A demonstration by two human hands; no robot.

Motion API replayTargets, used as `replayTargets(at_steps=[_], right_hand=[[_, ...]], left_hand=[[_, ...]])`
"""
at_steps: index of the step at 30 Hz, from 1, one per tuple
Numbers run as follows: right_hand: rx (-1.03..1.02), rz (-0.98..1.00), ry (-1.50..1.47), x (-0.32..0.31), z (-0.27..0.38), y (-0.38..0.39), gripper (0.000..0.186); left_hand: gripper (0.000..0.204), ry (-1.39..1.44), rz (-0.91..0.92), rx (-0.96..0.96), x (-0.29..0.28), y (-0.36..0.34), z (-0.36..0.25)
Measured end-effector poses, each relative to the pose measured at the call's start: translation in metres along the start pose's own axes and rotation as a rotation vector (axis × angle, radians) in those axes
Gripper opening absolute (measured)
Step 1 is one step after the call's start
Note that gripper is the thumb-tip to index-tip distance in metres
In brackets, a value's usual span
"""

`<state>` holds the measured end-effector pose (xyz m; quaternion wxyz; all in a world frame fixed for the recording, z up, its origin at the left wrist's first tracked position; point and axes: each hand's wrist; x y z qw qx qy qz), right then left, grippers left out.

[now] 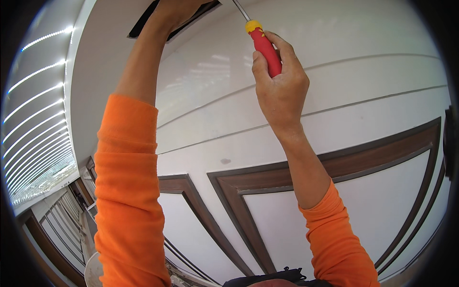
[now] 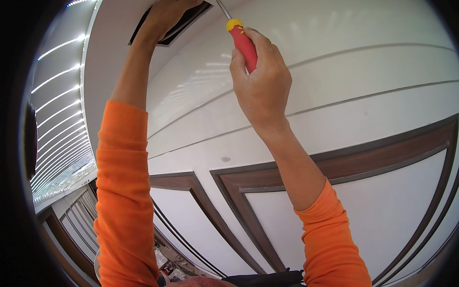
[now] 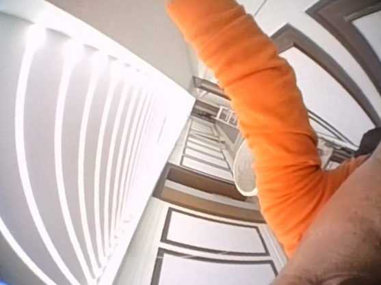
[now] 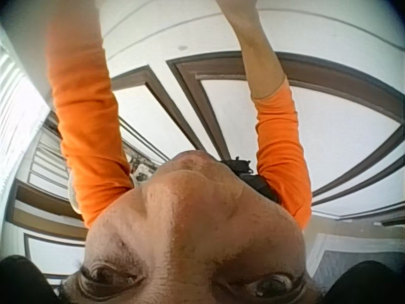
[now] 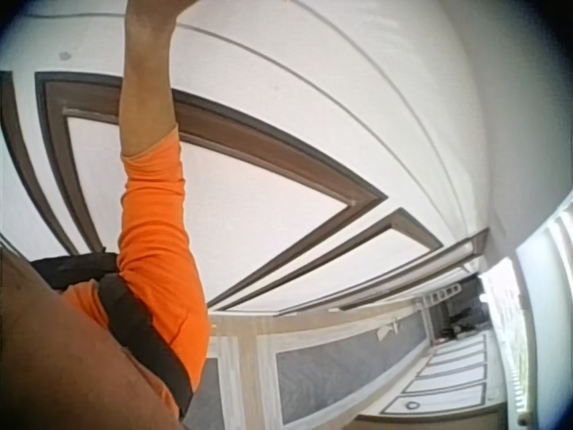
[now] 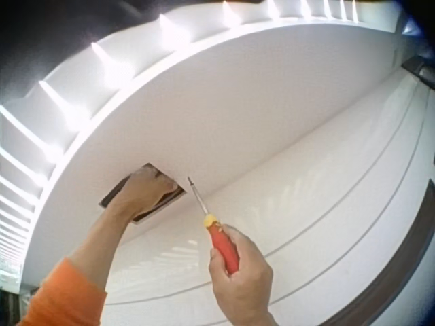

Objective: The person installs a wooden trim piece and a white ceiling panel into a recessed ceiling opening. They use a screwdriver to secure the trim and then fit the panel into place, adjusting it to align with the ceiling structure.

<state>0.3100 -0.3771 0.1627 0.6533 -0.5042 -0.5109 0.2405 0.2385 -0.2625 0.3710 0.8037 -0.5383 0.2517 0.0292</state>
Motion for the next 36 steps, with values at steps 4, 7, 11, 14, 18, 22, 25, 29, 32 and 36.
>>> replayTargets(at_steps=[4, 7, 11, 14, 18, 22, 25, 29, 32, 36], right_hand=[[-0.012, -0.008, -0.012, 0.004, -0.003, 0.001, 0.032], [-0.063, -0.022, 0.032, 0.008, -0.003, 0.0, 0.032], [-0.034, -0.019, 0.002, 0.011, -0.003, -0.001, 0.033], [-0.025, -0.018, 0.024, 0.01, -0.002, -0.001, 0.032], [-0.061, -0.022, 0.019, 0.008, -0.003, -0.002, 0.033], [-0.03, -0.01, -0.008, 0.006, -0.003, -0.003, 0.032], [-0.016, -0.011, -0.026, 0.005, -0.002, -0.003, 0.033], [-0.042, -0.023, -0.002, 0.004, 0.0, -0.003, 0.032], [-0.072, -0.029, 0.007, 0.004, 0.0, -0.004, 0.032], [-0.01, -0.011, -0.059, 0.007, 0.001, -0.003, 0.035]], left_hand=[[0.052, -0.042, -0.026, 0.03, 0.002, 0.002, 0.002], [0.049, -0.049, -0.097, 0.137, 0.007, -0.001, 0.006], [0.045, 0.168, -0.112, 0.152, 0.013, -0.004, 0.007], [0.044, 0.058, -0.194, 0.13, 0.015, -0.005, 0.003], [0.045, 0.04, -0.18, 0.054, 0.016, -0.004, 0.002], [0.037, -0.367, -0.123, 0.167, 0.015, -0.01, 0.012], [0.033, -0.619, -0.078, 0.187, 0.017, -0.013, 0.017], [0.032, -0.537, -0.098, 0.192, 0.018, -0.01, 0.017], [0.03, -0.42, -0.081, 0.101, 0.017, -0.006, 0.013], [0.028, -0.652, -0.087, 0.183, 0.015, -0.01, 0.013]])
Point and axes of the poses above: each hand's wrist, its own y-axis away from the middle knuckle, its own x-axis out of the palm, z = x × y, and after that the axes turned 14 degrees about z, right-handed
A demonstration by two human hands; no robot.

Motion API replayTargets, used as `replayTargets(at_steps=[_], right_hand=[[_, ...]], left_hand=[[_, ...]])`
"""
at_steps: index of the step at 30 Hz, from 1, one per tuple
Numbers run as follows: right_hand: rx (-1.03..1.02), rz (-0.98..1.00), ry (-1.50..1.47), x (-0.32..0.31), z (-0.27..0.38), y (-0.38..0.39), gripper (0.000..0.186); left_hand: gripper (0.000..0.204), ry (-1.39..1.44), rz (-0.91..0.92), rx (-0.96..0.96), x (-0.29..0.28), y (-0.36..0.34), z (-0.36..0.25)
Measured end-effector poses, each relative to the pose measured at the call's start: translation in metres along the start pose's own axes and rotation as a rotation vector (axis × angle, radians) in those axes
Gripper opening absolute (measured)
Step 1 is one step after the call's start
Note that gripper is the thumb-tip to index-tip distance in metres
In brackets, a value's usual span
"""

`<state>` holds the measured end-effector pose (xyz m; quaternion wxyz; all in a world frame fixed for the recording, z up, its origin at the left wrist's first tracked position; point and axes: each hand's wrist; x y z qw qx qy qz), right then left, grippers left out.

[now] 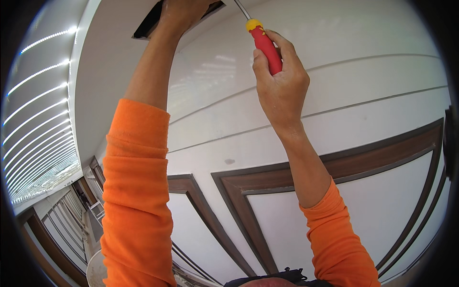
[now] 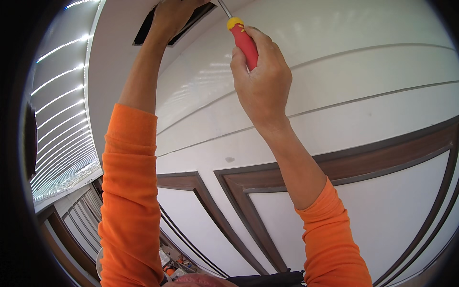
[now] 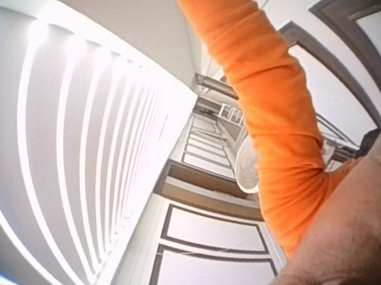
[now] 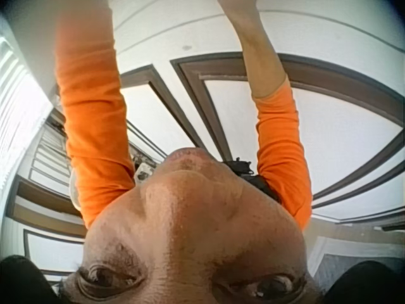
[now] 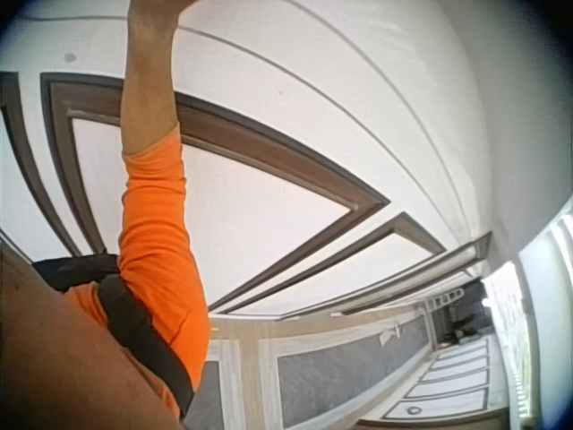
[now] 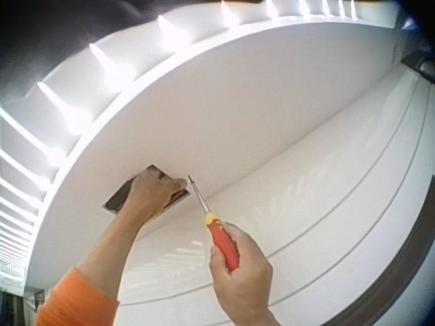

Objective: The person installs a wooden trim piece and a white ceiling panel into a recessed ceiling opening. They use a screwdriver to secure the trim and then fit the panel into place, adjusting it to align with the ceiling structure.

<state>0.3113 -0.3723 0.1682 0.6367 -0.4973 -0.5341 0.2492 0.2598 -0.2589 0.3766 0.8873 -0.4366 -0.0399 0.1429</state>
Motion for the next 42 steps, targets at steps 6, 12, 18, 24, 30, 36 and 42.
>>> replayTargets(at_steps=[6, 12, 18, 24, 30, 36, 42], right_hand=[[-0.155, -0.096, 0.314, 0.006, -0.001, -0.001, 0.039], [-0.297, -0.199, 0.581, -0.001, -0.009, -0.013, 0.036], [-0.146, -0.111, 0.27, 0.007, 0.007, -0.015, 0.027], [0.52, 0.234, -0.696, -0.001, 0.03, -0.016, 0.04], [0.163, 0.096, 0.097, -0.025, 0.021, -0.019, 0.041], [-0.156, -0.069, 0.542, -0.013, 0.017, -0.017, 0.03], [0.274, -0.014, -0.264, -0.014, 0.033, -0.025, 0.026]], left_hand=[[0.023, 0.097, -0.204, 0.039, 0.016, -0.009, 0.004], [0.023, -0.012, -0.181, 0.066, 0.027, -0.012, 0.012], [0.025, 0.023, -0.222, 0.05, 0.027, -0.01, 0.011], [0.026, 0.314, -0.205, 0.011, 0.012, -0.005, 0.003], [0.034, 0.41, -0.154, -0.127, 0.015, 0.0, 0.002], [0.03, 0.374, -0.158, -0.105, 0.032, -0.01, 0.008], [0.036, 0.107, -0.262, -0.071, 0.036, -0.006, 0.004]])
Point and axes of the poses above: each hand's wrist, its own y-axis away from the middle knuckle, its own x-axis out of the palm, z = x × y, and after that the axes turned 14 degrees about z, right-handed
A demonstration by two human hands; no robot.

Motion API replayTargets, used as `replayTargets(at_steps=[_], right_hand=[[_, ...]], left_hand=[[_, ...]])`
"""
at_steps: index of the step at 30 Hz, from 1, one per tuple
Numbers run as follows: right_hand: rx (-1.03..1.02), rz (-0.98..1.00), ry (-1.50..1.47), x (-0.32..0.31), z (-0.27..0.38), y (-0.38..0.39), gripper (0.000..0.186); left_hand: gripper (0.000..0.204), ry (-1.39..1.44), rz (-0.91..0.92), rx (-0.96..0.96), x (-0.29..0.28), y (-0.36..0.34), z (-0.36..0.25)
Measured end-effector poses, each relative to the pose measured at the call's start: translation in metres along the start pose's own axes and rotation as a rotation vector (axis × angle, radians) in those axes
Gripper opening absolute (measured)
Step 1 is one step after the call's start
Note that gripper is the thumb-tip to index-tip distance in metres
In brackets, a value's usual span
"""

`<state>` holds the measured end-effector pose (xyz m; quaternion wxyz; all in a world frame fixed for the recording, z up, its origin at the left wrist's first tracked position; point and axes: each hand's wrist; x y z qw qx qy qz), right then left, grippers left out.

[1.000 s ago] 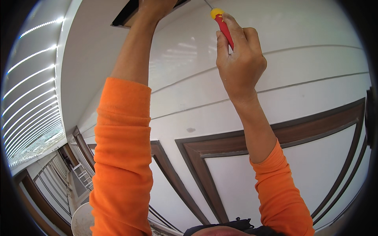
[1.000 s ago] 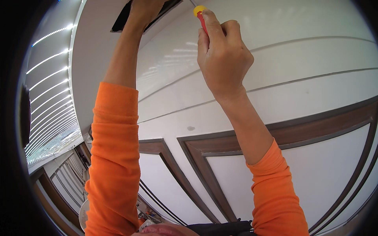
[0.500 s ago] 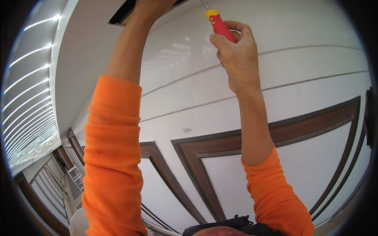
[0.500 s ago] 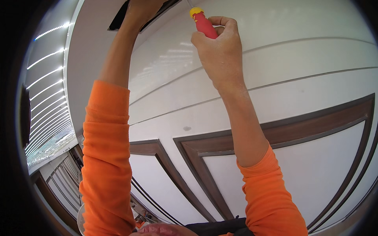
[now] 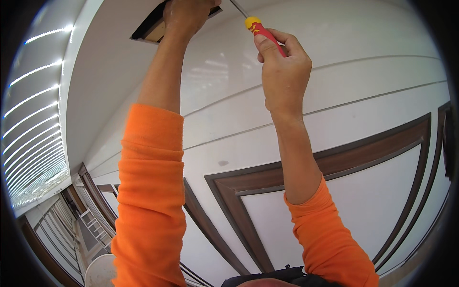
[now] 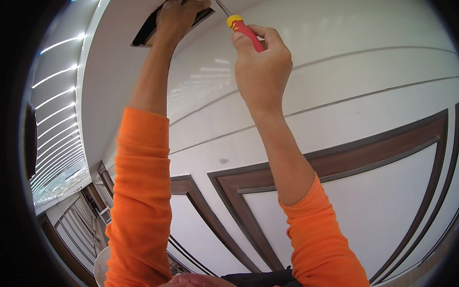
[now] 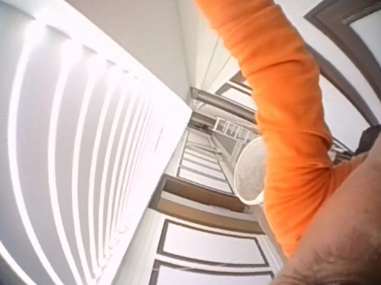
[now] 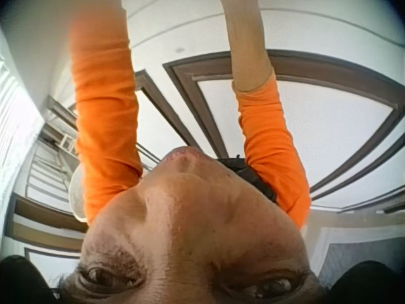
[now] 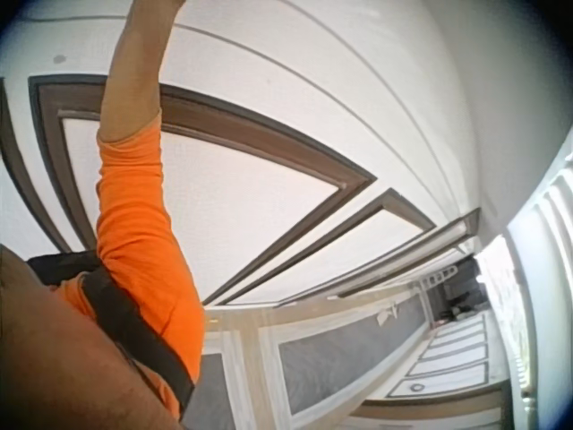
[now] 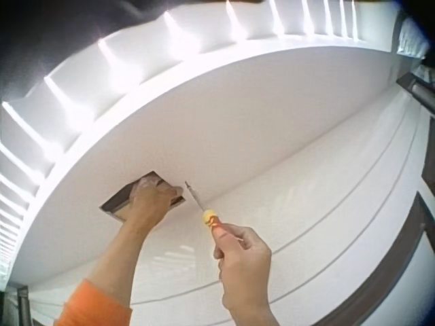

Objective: The person installs a wooden trim piece and a white ceiling panel into a recessed ceiling opening. They use a screwdriver to secure the trim and then fit the panel into place, adjusting it to align with the ceiling structure.

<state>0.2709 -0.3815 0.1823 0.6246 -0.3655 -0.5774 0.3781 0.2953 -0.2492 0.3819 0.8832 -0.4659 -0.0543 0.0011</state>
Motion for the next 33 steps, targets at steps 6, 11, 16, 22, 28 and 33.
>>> replayTargets(at_steps=[6, 11, 16, 22, 28, 33], right_hand=[[0.329, 0.143, -0.484, -0.017, -0.003, 0.001, 0.03], [-0.274, -0.112, 0.511, 0.001, -0.024, 0.005, 0.023], [-0.262, -0.053, 0.513, 0.014, -0.005, 0.004, 0.025], [0.461, 0.281, -0.655, -0.016, 0.007, -0.004, 0.028], [-0.228, -0.075, 0.504, 0.015, -0.024, 0.01, 0.029], [-0.141, -0.073, 0.339, 0.016, -0.009, 0.004, 0.027]], left_hand=[[0.053, 0.568, 0.032, -0.288, -0.02, 0.002, -0.016], [0.047, 0.478, 0.022, -0.353, -0.014, -0.002, -0.01], [0.032, 0.069, 0.054, -0.039, 0.002, -0.003, 0.002], [0.03, 0.071, 0.101, -0.008, 0.003, -0.006, 0.005], [0.029, 0.12, 0.081, 0.069, 0.008, -0.005, 0.009], [0.029, 0.086, -0.002, -0.011, 0.015, -0.004, 0.008]])
Point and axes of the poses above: each hand's wrist, its own y-axis away from the middle knuckle, its own x-axis out of the palm, z = x × y, and after that the axes turned 14 degrees about z, right-handed
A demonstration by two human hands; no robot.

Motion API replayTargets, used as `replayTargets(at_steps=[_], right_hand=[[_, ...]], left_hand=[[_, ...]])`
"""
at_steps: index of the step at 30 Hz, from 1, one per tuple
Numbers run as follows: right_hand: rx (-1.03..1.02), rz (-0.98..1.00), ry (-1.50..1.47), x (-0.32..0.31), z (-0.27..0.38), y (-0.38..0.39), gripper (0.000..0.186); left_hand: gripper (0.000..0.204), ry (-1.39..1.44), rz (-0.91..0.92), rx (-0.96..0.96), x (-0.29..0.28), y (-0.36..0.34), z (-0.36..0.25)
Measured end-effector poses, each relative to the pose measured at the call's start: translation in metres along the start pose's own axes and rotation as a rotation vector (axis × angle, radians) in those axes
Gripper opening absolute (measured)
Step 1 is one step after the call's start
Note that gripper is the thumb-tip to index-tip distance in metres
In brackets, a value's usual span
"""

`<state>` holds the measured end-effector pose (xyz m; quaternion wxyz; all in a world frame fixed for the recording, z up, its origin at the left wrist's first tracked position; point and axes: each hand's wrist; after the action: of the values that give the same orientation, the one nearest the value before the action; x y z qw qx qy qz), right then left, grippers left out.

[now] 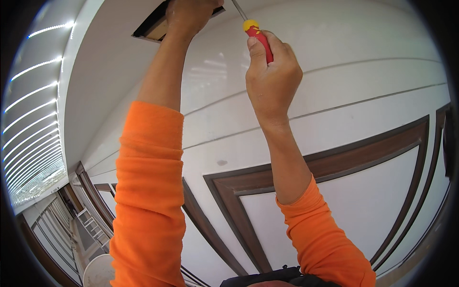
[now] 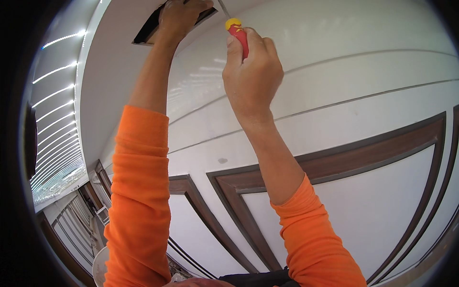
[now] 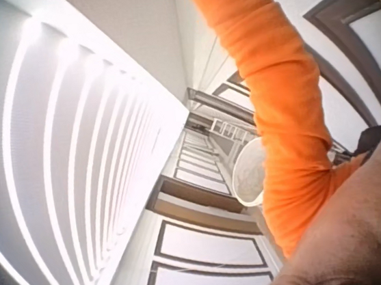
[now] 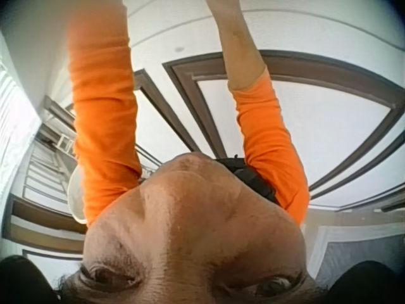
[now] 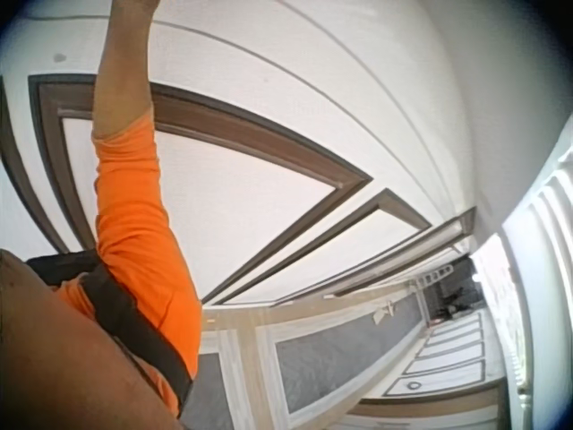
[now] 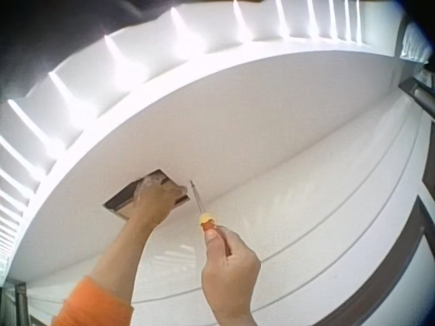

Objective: The person installs a wooden trim piece and a white ceiling panel into a recessed ceiling opening. They use a screwdriver to secure the trim and then fit the panel into place, adjusting it to align with the ceiling structure.

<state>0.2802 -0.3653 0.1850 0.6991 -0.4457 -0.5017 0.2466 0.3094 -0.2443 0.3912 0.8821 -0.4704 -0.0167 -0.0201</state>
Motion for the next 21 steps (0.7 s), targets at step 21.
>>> replayTargets(at_steps=[21], right_hand=[[0.374, 0.22, -0.504, -0.02, 0.001, -0.005, 0.03]], left_hand=[[0.033, 0.18, 0.083, -0.099, -0.022, 0.003, -0.015]])
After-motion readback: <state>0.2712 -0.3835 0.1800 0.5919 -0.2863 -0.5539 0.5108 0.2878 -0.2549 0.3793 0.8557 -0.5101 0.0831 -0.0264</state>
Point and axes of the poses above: each hand's wrist, its own y-axis away from the middle knuckle, its own x-axis out of the palm, z = x × y, and after that the axes turned 14 degrees about z, right-handed
